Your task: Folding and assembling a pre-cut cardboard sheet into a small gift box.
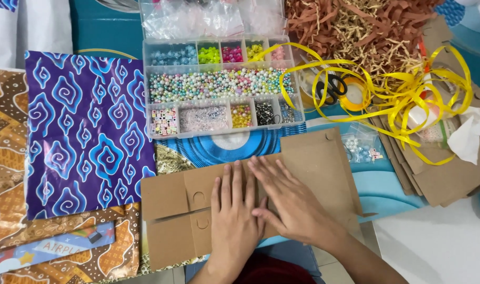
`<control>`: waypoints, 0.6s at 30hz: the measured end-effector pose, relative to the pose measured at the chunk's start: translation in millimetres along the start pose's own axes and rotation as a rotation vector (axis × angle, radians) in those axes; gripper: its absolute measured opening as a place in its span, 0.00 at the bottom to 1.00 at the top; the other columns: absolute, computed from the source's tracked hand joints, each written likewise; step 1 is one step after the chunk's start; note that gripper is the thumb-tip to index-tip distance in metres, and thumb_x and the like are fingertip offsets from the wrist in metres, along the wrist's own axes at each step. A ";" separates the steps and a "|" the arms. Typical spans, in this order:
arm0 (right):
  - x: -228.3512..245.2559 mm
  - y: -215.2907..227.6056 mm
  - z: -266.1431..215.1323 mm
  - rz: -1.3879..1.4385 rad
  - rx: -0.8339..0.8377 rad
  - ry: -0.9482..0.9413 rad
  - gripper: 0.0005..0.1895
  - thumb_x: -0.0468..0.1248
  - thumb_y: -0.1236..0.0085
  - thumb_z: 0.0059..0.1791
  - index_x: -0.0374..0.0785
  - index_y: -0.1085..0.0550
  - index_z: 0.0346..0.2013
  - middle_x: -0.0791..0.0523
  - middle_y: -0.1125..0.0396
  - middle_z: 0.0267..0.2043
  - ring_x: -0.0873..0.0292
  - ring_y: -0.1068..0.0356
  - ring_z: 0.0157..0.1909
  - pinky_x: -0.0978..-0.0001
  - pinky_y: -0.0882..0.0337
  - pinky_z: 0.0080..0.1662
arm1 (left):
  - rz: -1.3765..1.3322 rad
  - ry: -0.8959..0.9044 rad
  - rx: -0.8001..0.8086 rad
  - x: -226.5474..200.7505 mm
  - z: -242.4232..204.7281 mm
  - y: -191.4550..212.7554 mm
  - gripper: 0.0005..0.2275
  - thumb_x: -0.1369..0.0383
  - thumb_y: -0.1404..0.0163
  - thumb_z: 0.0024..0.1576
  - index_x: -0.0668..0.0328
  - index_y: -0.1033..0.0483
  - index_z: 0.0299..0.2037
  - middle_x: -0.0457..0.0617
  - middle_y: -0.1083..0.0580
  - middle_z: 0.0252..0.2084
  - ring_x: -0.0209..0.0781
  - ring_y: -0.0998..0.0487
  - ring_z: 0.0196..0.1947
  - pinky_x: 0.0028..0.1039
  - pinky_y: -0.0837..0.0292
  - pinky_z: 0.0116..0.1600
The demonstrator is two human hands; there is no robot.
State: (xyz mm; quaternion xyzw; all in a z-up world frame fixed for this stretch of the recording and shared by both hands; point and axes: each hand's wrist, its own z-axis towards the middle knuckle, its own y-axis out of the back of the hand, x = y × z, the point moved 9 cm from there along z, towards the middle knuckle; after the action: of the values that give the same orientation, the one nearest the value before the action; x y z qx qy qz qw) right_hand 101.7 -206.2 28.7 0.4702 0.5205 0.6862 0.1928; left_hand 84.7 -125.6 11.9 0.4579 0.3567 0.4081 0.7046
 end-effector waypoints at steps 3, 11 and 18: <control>-4.1 -18.9 0.0 -0.031 0.047 0.005 0.49 0.66 0.64 0.55 0.32 0.58 0.77 0.46 0.64 0.82 0.46 0.67 0.82 0.50 0.63 0.76 | 0.026 0.066 -0.023 5.2 0.2 -1.1 0.28 0.53 0.62 0.66 0.57 0.41 0.74 0.57 0.41 0.75 0.52 0.43 0.76 0.42 0.46 0.74; -40.8 -9.4 -15.5 -0.456 -0.105 -0.161 0.57 0.70 0.57 0.51 0.36 0.62 0.78 0.53 0.61 0.82 0.55 0.61 0.82 0.52 0.63 0.77 | -0.038 0.050 -0.006 6.8 -1.6 0.2 0.30 0.54 0.61 0.64 0.53 0.45 0.76 0.58 0.45 0.77 0.54 0.46 0.77 0.44 0.49 0.76; -62.3 30.5 -14.8 -0.377 -0.215 -0.209 0.37 0.52 0.54 0.56 0.38 0.47 0.75 0.50 0.51 0.79 0.51 0.53 0.79 0.49 0.51 0.74 | -0.017 0.045 -0.032 5.7 0.8 4.7 0.28 0.52 0.61 0.65 0.52 0.42 0.75 0.58 0.41 0.75 0.54 0.42 0.75 0.42 0.46 0.74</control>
State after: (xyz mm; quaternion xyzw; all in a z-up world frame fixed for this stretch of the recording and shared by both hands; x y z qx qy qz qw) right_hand 126.1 -272.8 28.1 0.4098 0.5004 0.6371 0.4192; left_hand 86.6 -119.5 15.8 0.4344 0.3696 0.4179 0.7071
